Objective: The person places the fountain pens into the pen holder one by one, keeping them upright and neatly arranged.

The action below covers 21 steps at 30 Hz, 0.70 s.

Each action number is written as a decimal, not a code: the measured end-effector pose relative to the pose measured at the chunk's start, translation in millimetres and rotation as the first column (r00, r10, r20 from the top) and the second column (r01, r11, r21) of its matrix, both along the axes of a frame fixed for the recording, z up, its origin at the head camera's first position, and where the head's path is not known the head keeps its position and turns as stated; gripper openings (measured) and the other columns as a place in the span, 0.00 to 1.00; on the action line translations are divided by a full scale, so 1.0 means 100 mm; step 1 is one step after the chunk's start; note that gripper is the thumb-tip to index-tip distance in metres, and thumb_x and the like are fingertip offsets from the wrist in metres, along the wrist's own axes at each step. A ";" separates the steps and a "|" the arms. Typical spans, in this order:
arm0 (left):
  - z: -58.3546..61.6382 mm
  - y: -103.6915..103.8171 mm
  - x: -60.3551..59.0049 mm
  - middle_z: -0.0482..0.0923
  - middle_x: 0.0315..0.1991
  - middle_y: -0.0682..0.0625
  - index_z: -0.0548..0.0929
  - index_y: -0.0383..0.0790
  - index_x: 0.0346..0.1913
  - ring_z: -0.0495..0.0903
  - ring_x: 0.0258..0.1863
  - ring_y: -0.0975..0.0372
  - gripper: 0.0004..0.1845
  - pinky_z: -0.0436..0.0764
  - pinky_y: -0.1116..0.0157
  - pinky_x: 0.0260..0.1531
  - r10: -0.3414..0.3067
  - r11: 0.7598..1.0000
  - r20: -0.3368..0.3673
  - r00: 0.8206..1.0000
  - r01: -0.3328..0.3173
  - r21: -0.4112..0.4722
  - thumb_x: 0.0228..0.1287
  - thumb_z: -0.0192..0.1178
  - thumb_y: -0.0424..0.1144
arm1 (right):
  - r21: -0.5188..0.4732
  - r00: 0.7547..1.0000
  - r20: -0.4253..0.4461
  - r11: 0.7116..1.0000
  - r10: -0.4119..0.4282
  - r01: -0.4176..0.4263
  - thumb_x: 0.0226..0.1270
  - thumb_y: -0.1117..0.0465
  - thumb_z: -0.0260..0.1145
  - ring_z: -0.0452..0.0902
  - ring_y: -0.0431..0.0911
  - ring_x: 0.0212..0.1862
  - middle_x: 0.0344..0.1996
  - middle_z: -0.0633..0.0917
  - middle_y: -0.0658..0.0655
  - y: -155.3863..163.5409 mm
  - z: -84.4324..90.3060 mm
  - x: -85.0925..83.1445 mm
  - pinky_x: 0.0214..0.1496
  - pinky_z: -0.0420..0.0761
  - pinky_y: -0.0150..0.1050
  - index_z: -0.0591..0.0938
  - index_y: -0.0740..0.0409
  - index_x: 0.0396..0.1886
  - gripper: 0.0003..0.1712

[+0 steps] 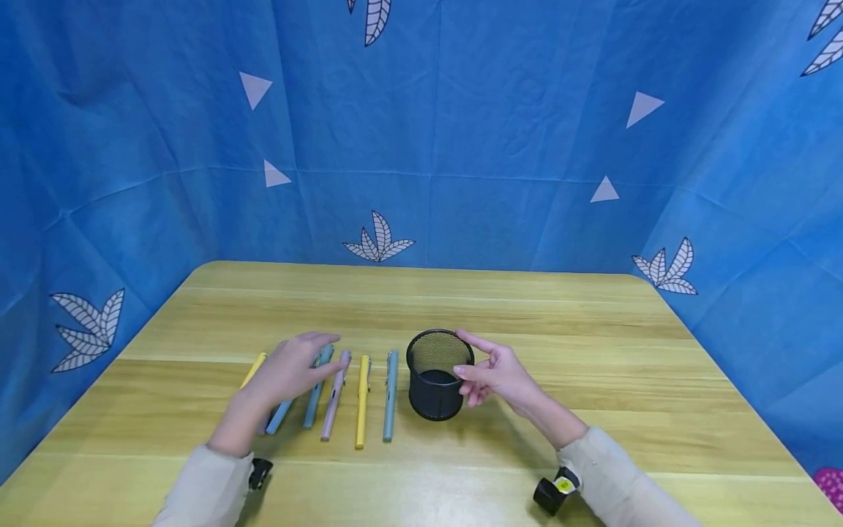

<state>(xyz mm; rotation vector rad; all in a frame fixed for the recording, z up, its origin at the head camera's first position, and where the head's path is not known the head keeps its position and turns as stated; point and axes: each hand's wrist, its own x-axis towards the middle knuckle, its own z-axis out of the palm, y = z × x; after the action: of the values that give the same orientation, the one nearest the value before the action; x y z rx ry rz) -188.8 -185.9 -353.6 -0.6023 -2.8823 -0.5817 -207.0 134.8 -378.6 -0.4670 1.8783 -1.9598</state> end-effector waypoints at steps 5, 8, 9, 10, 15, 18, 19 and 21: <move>-0.01 -0.04 0.00 0.72 0.52 0.37 0.74 0.31 0.54 0.70 0.52 0.46 0.25 0.69 0.49 0.49 -0.003 1.000 0.003 1.000 0.003 0.011 0.60 0.57 0.46 | 0.000 1.000 0.006 1.000 -0.003 0.003 0.58 0.66 0.63 0.76 0.42 0.14 0.14 0.81 0.55 0.00 -0.01 -0.01 0.17 0.75 0.31 0.54 0.61 0.68 0.41; 0.00 -0.06 0.01 0.72 0.52 0.37 0.73 0.30 0.54 0.69 0.52 0.46 0.25 0.69 0.49 0.49 -0.003 1.000 0.010 1.000 0.003 0.010 0.60 0.57 0.45 | -0.002 1.000 0.008 1.000 -0.006 0.006 0.58 0.66 0.63 0.75 0.41 0.13 0.14 0.81 0.55 0.00 -0.01 -0.01 0.17 0.75 0.30 0.54 0.61 0.68 0.41; 0.00 -0.07 0.01 0.72 0.52 0.37 0.73 0.30 0.54 0.69 0.52 0.46 0.25 0.69 0.49 0.49 -0.002 1.000 0.011 1.000 0.002 0.008 0.60 0.58 0.45 | -0.003 1.000 0.007 1.000 -0.006 0.006 0.58 0.66 0.63 0.75 0.41 0.13 0.14 0.81 0.55 0.00 -0.01 -0.01 0.17 0.75 0.30 0.54 0.61 0.68 0.41; 0.00 -0.08 0.01 0.72 0.52 0.37 0.73 0.30 0.54 0.69 0.52 0.46 0.25 0.69 0.49 0.49 -0.002 1.000 0.009 1.000 0.002 0.009 0.59 0.58 0.45 | -0.003 1.000 0.007 1.000 -0.006 0.006 0.58 0.66 0.63 0.75 0.41 0.13 0.14 0.81 0.54 0.00 -0.01 -0.01 0.17 0.75 0.30 0.54 0.61 0.68 0.41; 0.02 -0.13 0.04 0.72 0.52 0.37 0.73 0.30 0.55 0.69 0.53 0.45 0.25 0.68 0.49 0.50 0.004 1.000 0.006 1.000 -0.004 0.023 0.59 0.58 0.45 | -0.003 1.000 0.004 1.000 0.000 0.000 0.58 0.66 0.63 0.75 0.41 0.13 0.14 0.81 0.54 0.00 0.00 -0.01 0.16 0.75 0.30 0.54 0.62 0.68 0.41; 0.03 -0.16 0.05 0.71 0.53 0.37 0.72 0.30 0.55 0.68 0.53 0.45 0.25 0.68 0.49 0.50 0.017 0.999 0.013 1.000 -0.018 0.034 0.59 0.58 0.45 | -0.002 1.000 0.008 1.000 0.002 -0.002 0.58 0.67 0.63 0.75 0.41 0.13 0.14 0.81 0.54 0.00 0.00 -0.01 0.17 0.75 0.30 0.54 0.62 0.68 0.41; 0.03 -0.17 0.05 0.71 0.53 0.37 0.72 0.30 0.55 0.68 0.53 0.45 0.26 0.68 0.49 0.50 0.023 0.999 0.016 1.000 -0.023 0.036 0.60 0.58 0.45 | -0.001 1.000 0.008 1.000 0.002 -0.002 0.58 0.67 0.63 0.75 0.41 0.13 0.14 0.81 0.54 0.00 0.00 -0.01 0.17 0.75 0.30 0.54 0.61 0.68 0.41; 0.04 -0.18 0.05 0.71 0.53 0.36 0.72 0.30 0.55 0.68 0.53 0.44 0.26 0.67 0.48 0.50 0.031 0.999 0.021 0.999 -0.032 0.039 0.60 0.58 0.45 | 0.002 1.000 0.007 1.000 0.003 -0.003 0.58 0.67 0.63 0.75 0.41 0.13 0.14 0.81 0.54 0.00 0.01 -0.01 0.17 0.75 0.31 0.54 0.61 0.68 0.41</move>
<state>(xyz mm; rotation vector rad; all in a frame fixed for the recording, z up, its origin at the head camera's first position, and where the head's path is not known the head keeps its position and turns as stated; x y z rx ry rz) -183.9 -204.0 -349.8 -0.5481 -2.8860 -0.6416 -207.8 135.2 -377.8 -0.4620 1.8741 -1.9547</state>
